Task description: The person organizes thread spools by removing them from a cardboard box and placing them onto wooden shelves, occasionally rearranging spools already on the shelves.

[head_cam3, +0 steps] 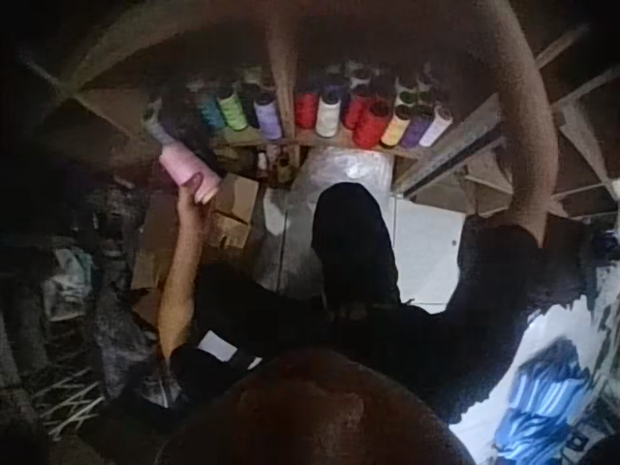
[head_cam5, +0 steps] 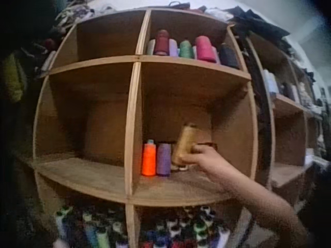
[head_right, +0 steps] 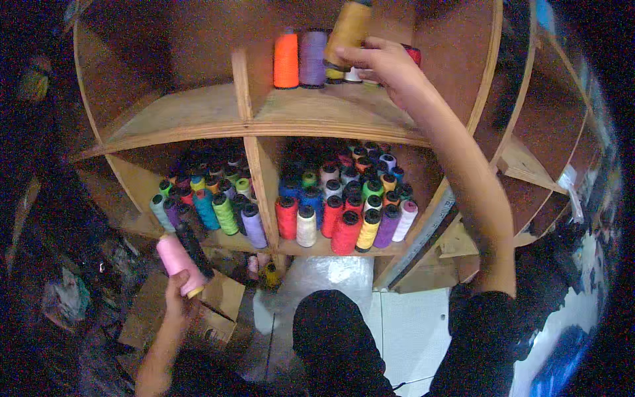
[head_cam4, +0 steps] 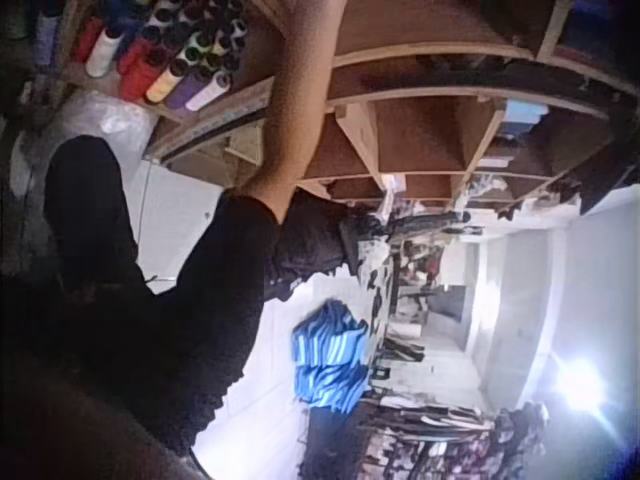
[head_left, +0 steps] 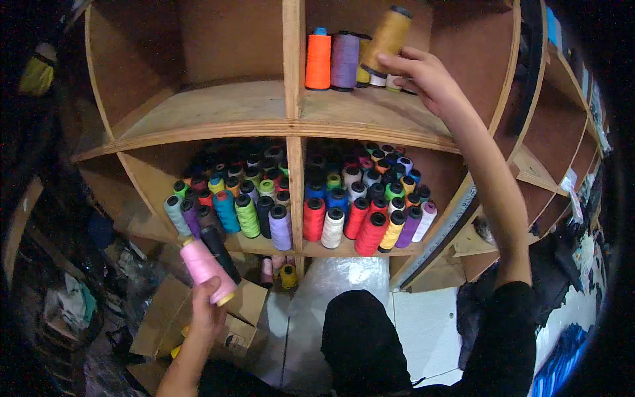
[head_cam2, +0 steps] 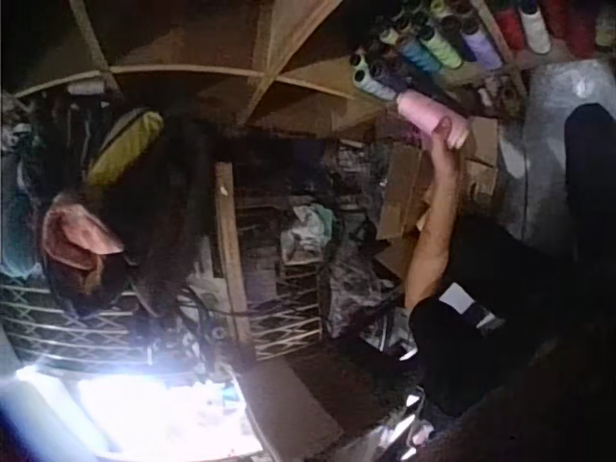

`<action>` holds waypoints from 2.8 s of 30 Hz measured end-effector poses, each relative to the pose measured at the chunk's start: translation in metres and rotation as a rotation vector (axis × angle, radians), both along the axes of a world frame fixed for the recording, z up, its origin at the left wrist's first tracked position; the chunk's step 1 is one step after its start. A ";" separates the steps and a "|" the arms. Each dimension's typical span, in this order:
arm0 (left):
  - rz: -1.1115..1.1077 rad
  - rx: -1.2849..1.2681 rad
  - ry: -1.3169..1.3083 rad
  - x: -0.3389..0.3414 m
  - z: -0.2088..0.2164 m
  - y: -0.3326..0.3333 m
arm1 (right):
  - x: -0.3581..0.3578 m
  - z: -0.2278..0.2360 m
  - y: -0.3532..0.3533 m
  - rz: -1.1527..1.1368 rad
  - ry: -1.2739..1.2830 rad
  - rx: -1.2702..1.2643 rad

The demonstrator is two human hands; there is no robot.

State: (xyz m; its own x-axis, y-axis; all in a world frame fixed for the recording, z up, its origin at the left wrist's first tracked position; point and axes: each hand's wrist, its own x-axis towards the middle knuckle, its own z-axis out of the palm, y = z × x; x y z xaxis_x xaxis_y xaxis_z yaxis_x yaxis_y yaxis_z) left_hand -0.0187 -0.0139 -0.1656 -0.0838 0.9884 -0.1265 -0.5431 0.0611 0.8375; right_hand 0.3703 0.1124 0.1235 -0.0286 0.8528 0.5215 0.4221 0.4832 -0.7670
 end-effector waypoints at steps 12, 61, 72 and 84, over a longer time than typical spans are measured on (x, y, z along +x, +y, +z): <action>-0.108 0.052 0.108 -0.008 -0.005 -0.002 | 0.013 -0.013 0.076 -0.387 -0.650 -0.071; -0.399 0.375 0.049 0.076 0.088 0.004 | -0.011 0.033 -0.063 -0.316 -0.032 0.072; -0.392 0.352 0.115 0.086 0.078 0.008 | 0.050 0.018 0.074 -0.306 -0.265 -0.124; -0.383 0.326 0.131 0.080 0.065 0.017 | 0.051 0.003 0.084 -0.173 -0.130 -0.232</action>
State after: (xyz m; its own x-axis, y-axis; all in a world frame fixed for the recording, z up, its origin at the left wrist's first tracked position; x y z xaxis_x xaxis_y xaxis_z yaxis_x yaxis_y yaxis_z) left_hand 0.0616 0.0030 -0.1003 0.2968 0.9378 0.1801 -0.4226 -0.0402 0.9054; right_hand 0.4210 0.1967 0.1263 0.0734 0.9466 0.3140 0.5843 0.2143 -0.7827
